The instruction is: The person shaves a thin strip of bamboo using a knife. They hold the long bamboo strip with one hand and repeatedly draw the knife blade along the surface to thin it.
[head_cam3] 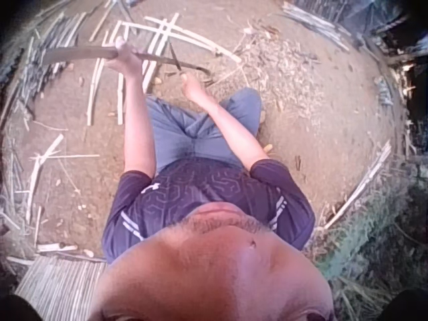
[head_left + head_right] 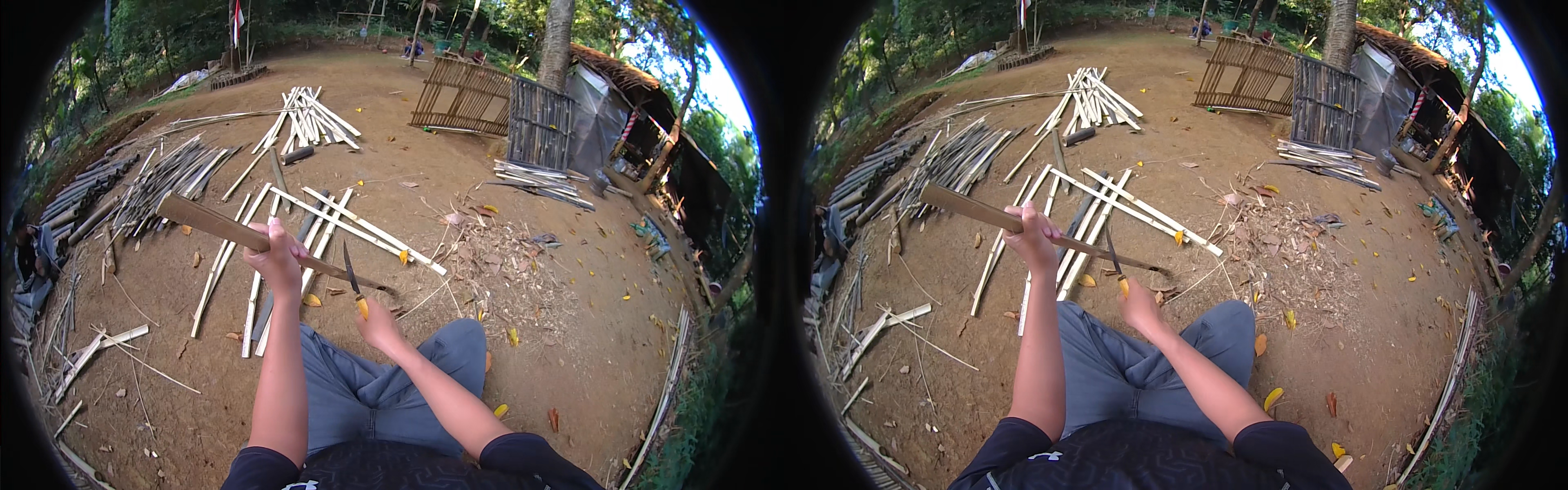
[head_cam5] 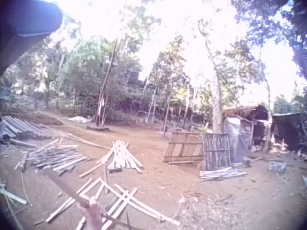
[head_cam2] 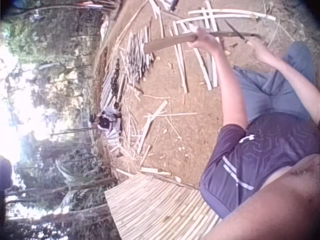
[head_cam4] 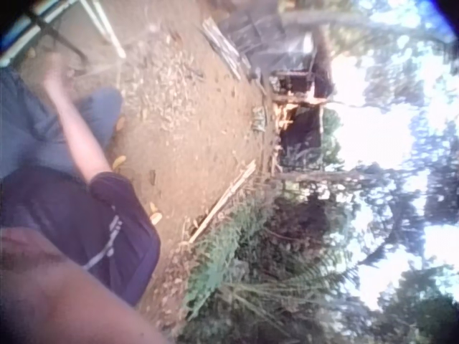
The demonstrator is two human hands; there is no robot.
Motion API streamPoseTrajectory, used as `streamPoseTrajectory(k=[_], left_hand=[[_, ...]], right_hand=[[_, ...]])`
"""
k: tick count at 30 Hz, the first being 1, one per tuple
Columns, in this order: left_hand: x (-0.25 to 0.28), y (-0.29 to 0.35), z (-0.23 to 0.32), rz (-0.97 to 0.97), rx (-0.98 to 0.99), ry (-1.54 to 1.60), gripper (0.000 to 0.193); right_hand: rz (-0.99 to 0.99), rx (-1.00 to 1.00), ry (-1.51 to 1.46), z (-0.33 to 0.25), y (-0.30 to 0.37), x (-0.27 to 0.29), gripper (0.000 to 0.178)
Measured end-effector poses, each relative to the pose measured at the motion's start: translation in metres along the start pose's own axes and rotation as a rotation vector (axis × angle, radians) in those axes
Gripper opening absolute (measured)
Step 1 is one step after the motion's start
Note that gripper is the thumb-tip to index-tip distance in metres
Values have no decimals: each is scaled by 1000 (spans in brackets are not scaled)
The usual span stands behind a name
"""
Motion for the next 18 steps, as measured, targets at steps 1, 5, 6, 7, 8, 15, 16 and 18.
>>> streamPoseTrajectory(k=[1,5,6,7,8,15,16,18], left_hand=[[0,1,0,-8,10,8,27],[3,2,-1,14,25,-22,29],[2,2,0,1,17,-21,29],[4,0,1,5,9,-39,29],[6,-1,3,9,0,-56,30],[18,-8,7,70,-26,-23,26],[17,-7,8,70,-32,-33,26],[15,-1,8,75,-16,-34,25]], right_hand=[[14,-55,3,6,0,-1,33],[-12,-139,-12,49,-5,-13,30],[-14,-134,0,66,-4,-16,29],[-11,-158,16,87,-4,-17,28],[31,-117,-21,102,-5,-16,25],[139,-328,-415,192,10,-16,19],[133,-339,-494,193,12,-17,19],[211,-189,-322,180,13,-7,20]])
Point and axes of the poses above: each hand's wrist, its own y-axis away from the middle knuckle, its own x-axis out of the back of the hand, z = x × y, the point moved 8 cm from there along -y, towards the middle knuckle, and after that the axes turned 8 degrees about y, right-handed, at the moved point
